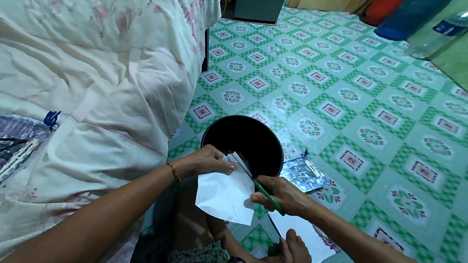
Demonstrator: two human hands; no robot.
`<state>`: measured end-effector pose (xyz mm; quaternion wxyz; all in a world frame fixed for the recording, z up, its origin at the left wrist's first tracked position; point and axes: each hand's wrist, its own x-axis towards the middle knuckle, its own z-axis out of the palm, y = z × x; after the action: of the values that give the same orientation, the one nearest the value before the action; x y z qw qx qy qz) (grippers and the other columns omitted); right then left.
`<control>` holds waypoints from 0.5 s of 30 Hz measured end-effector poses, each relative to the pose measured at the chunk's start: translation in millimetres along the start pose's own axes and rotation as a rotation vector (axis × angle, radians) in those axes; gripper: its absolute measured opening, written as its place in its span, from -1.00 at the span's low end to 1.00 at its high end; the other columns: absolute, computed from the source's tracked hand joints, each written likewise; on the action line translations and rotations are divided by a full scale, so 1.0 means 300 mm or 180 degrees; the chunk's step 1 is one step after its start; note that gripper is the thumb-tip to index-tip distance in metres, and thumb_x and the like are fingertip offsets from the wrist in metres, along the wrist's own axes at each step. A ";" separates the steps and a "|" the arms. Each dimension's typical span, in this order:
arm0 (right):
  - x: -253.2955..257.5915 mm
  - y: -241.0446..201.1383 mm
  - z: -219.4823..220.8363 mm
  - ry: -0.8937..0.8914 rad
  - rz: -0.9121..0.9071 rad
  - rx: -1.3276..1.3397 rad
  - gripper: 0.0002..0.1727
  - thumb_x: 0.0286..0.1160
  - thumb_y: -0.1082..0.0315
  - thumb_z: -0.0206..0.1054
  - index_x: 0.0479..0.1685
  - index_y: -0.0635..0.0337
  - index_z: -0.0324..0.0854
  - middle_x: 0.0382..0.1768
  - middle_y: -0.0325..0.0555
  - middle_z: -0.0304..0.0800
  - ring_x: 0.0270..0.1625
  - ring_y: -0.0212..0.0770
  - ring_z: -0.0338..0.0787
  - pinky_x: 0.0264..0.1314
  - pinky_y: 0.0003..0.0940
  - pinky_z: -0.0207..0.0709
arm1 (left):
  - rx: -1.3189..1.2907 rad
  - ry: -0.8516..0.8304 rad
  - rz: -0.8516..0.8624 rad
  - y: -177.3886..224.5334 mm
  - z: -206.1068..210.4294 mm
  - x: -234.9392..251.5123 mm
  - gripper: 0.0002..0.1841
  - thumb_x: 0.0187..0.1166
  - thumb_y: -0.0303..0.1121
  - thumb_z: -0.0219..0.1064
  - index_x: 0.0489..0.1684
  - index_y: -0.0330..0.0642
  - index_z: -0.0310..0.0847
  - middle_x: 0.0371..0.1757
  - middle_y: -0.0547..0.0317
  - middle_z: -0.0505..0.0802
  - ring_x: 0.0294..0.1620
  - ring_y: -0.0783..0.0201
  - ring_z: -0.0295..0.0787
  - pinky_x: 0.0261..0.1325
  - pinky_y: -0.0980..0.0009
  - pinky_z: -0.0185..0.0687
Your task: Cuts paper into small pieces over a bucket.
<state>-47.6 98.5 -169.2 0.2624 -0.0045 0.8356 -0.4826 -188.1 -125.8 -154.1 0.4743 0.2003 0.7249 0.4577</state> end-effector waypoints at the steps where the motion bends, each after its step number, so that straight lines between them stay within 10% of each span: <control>1: 0.000 -0.003 0.002 0.0006 -0.0017 0.0027 -0.54 0.48 -0.10 0.41 -0.20 0.19 0.59 -0.59 -0.44 0.56 -0.58 -0.58 0.58 -0.44 -0.62 0.47 | 0.0005 -0.0037 -0.0020 0.001 0.004 0.000 -0.78 0.65 -0.43 0.36 -0.49 -0.21 0.69 -0.55 0.40 0.79 -0.51 0.64 0.68 -0.32 0.66 0.60; 10: 0.003 -0.002 -0.005 0.0132 -0.0055 0.0541 -0.75 0.52 0.11 0.44 -0.37 0.03 0.58 -0.74 -0.58 0.54 -0.70 -0.65 0.56 -0.60 -0.72 0.44 | -0.0020 0.0079 -0.0083 0.010 0.005 -0.005 -0.79 0.66 -0.44 0.35 -0.46 -0.24 0.69 -0.55 0.38 0.79 -0.51 0.63 0.69 -0.32 0.66 0.62; 15: -0.019 0.023 -0.066 -0.0113 0.0175 0.0237 -0.53 0.50 -0.16 0.29 -0.13 0.11 0.55 -0.54 -0.49 0.62 -0.51 -0.56 0.66 -0.37 -0.59 0.55 | -0.0046 0.0463 -0.0084 0.026 -0.025 -0.005 -0.91 0.65 -0.49 0.35 -0.24 -0.34 0.69 -0.50 0.31 0.76 -0.50 0.59 0.66 -0.30 0.65 0.61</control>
<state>-49.7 119.7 -164.3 0.2902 0.0197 0.8121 -0.5058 -195.1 -126.4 -145.6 0.4279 0.1536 0.7566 0.4700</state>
